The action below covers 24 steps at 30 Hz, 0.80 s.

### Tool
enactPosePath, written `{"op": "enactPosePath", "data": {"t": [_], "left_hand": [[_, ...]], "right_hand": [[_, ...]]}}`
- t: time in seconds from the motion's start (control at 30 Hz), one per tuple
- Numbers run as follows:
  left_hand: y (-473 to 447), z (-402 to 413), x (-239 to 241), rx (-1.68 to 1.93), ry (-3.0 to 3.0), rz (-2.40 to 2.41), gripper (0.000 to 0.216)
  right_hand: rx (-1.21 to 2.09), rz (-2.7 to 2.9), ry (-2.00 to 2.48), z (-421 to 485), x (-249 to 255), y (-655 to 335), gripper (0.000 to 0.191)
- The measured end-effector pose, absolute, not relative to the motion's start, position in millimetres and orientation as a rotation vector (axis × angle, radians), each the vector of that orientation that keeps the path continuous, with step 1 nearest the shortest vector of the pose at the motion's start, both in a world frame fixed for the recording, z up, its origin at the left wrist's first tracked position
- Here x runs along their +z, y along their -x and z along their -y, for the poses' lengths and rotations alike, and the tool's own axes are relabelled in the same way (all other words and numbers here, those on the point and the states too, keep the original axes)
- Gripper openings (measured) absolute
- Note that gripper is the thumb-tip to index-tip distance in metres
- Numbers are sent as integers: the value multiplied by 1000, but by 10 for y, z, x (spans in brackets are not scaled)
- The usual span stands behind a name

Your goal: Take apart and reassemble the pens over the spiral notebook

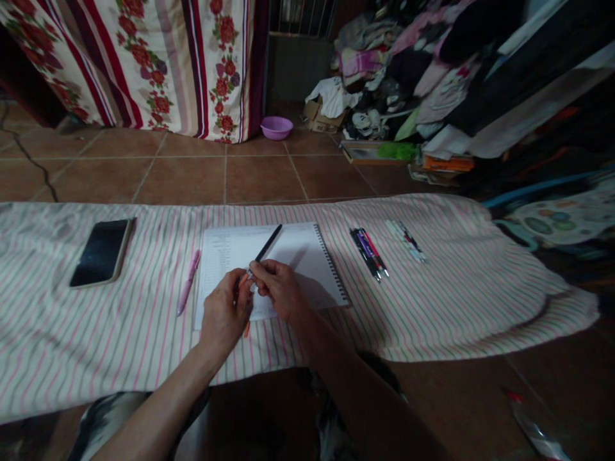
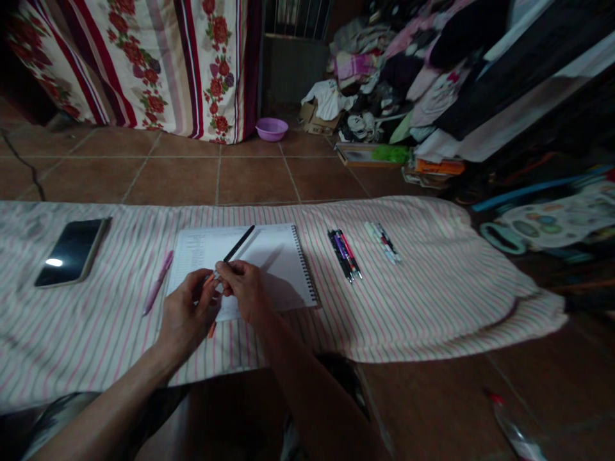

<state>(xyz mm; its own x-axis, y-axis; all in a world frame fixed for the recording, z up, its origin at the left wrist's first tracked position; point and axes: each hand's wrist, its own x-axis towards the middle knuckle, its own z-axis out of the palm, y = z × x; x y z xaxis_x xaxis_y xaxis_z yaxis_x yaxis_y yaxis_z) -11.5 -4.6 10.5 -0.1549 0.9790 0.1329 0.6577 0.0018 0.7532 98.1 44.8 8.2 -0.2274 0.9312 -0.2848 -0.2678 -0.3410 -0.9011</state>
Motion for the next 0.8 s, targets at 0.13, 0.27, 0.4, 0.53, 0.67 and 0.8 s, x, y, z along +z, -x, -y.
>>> {"op": "enactPosePath", "data": {"t": [0.13,0.27,0.4,0.53,0.67,0.8], "left_hand": [[128,42,118,998,-1647,-1861,23],[136,51,126,1025,-1630,-1826,22],[138,91,137,1053,-1581,-1777,22],[166,143,130,1061,-1499,-1792,22],[201,158,110,1150,-1217,-1707,24],[229,114,102,1312,-904,-1563,27]], "right_hand": [[1726,939,1144,-459,51,-992,37],[1747,848,1208,-475,32,-995,39],[1686,799,1259,-502,51,-1006,35],[1588,773,1317,-572,83,-1073,28],[1503,900,1400,-650,73,-1195,28],[1383,1181,1545,-661,33,-1268,32]]}}
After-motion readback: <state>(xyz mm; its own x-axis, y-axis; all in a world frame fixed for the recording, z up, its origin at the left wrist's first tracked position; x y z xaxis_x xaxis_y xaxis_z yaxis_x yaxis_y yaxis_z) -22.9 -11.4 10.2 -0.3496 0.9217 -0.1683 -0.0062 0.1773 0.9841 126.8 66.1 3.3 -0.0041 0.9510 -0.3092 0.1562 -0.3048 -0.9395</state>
